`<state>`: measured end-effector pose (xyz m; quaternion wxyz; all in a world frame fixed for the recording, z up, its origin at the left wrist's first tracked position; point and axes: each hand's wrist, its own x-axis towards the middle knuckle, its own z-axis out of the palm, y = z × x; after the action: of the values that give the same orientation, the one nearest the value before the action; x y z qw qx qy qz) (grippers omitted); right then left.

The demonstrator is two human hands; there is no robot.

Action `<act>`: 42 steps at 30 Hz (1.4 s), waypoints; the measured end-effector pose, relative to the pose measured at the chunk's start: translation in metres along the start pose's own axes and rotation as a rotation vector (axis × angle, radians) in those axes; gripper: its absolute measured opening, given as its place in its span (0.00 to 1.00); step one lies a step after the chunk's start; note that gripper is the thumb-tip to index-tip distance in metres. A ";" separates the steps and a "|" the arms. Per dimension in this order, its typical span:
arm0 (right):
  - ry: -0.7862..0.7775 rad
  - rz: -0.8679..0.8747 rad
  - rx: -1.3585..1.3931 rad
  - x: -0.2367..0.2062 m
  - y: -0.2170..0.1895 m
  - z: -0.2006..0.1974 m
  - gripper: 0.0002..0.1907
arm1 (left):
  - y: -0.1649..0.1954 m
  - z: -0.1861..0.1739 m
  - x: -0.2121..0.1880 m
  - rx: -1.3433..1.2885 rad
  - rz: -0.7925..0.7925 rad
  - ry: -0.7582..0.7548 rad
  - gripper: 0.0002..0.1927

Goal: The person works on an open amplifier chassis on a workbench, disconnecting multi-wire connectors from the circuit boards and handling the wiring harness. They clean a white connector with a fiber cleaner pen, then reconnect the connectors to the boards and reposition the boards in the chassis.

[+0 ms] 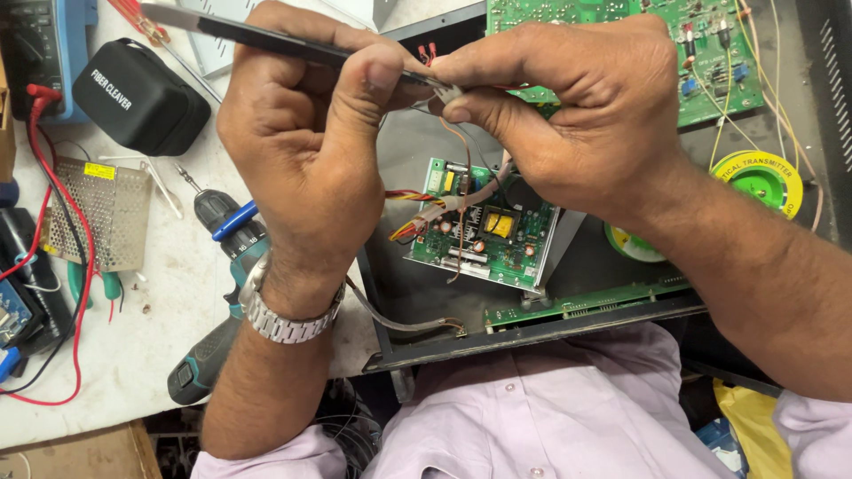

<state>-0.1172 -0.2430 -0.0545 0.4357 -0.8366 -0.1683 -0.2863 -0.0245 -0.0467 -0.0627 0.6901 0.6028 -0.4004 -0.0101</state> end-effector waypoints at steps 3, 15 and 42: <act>-0.016 0.001 -0.006 0.001 -0.001 -0.001 0.09 | 0.000 -0.001 0.000 -0.101 -0.039 -0.008 0.08; 0.079 0.173 0.254 0.001 -0.002 0.002 0.11 | 0.004 -0.004 0.004 -0.243 -0.085 -0.062 0.08; 0.149 0.212 0.082 0.003 -0.002 0.000 0.05 | 0.010 -0.004 0.007 -0.233 -0.120 -0.038 0.08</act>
<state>-0.1159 -0.2424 -0.0514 0.5085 -0.8077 -0.0579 -0.2929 -0.0219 -0.0440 -0.0499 0.7461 0.5410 -0.3725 -0.1094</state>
